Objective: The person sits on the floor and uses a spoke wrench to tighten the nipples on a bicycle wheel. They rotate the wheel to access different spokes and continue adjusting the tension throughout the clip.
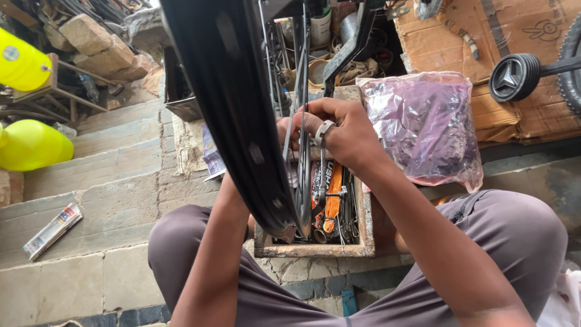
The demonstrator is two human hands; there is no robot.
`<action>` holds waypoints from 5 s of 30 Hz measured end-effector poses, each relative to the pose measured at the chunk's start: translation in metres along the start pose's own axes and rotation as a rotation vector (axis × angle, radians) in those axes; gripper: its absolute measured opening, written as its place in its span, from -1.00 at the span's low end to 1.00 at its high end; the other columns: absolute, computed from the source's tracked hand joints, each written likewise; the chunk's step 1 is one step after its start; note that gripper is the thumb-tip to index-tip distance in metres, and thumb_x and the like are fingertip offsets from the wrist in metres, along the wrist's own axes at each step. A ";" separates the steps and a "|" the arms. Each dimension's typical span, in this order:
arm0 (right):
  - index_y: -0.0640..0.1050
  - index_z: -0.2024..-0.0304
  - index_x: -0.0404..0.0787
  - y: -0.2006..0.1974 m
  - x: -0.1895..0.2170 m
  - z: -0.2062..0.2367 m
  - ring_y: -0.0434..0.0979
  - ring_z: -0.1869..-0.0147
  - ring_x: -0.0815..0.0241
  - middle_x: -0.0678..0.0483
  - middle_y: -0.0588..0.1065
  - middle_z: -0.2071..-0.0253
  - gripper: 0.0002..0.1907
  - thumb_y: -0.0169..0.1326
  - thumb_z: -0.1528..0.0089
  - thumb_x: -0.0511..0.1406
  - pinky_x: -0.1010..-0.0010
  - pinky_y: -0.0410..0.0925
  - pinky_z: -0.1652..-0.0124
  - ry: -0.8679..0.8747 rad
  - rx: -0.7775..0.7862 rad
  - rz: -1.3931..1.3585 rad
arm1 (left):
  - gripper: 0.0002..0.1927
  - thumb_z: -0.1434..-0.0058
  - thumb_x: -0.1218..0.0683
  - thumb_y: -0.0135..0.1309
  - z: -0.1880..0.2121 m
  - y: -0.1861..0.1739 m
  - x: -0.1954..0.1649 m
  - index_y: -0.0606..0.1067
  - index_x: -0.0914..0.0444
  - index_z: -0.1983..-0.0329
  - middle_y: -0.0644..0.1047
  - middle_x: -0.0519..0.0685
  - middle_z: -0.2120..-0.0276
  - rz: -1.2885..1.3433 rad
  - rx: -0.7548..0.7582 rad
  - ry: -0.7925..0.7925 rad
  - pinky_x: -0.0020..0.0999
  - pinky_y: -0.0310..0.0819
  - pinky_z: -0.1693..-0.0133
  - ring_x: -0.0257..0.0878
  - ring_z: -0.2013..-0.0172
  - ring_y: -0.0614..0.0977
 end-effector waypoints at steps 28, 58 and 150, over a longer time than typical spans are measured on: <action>0.61 0.02 -0.28 -0.007 0.000 -0.009 0.62 0.11 0.32 0.10 0.63 0.17 -0.67 0.24 -0.25 -0.22 0.47 0.48 0.09 -0.013 0.029 0.111 | -0.65 -0.49 -0.03 0.03 0.000 0.012 -0.012 0.58 0.36 0.00 0.53 -0.13 0.27 -0.307 -0.184 0.189 -0.57 0.42 0.17 -0.44 0.23 0.51; 0.64 0.03 -0.27 -0.004 -0.002 -0.011 0.57 0.20 0.38 0.10 0.63 0.22 -0.63 0.28 -0.20 -0.18 0.53 0.45 0.18 -0.069 -0.050 0.145 | -0.63 -0.38 -0.01 0.19 0.000 0.011 -0.012 0.52 0.40 -0.02 0.57 -0.05 0.14 -0.278 -0.331 0.244 -0.47 0.55 0.04 -0.37 0.10 0.59; 0.68 0.18 -0.20 -0.048 0.016 -0.002 0.53 0.43 0.37 0.07 0.58 0.46 -0.86 0.17 -0.22 -0.36 0.46 0.37 0.40 -0.091 -0.119 0.627 | -0.77 -0.50 0.08 0.08 0.108 0.081 -0.102 0.46 0.35 0.21 0.55 -0.01 0.39 -1.193 -0.386 1.046 -0.31 0.52 0.32 -0.18 0.37 0.62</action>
Point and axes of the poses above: each hand's wrist, its own z-axis away from the middle knuckle, its own y-axis out of the palm, x = y × z, the point moved 1 cm from there along -z, towards the middle knuckle
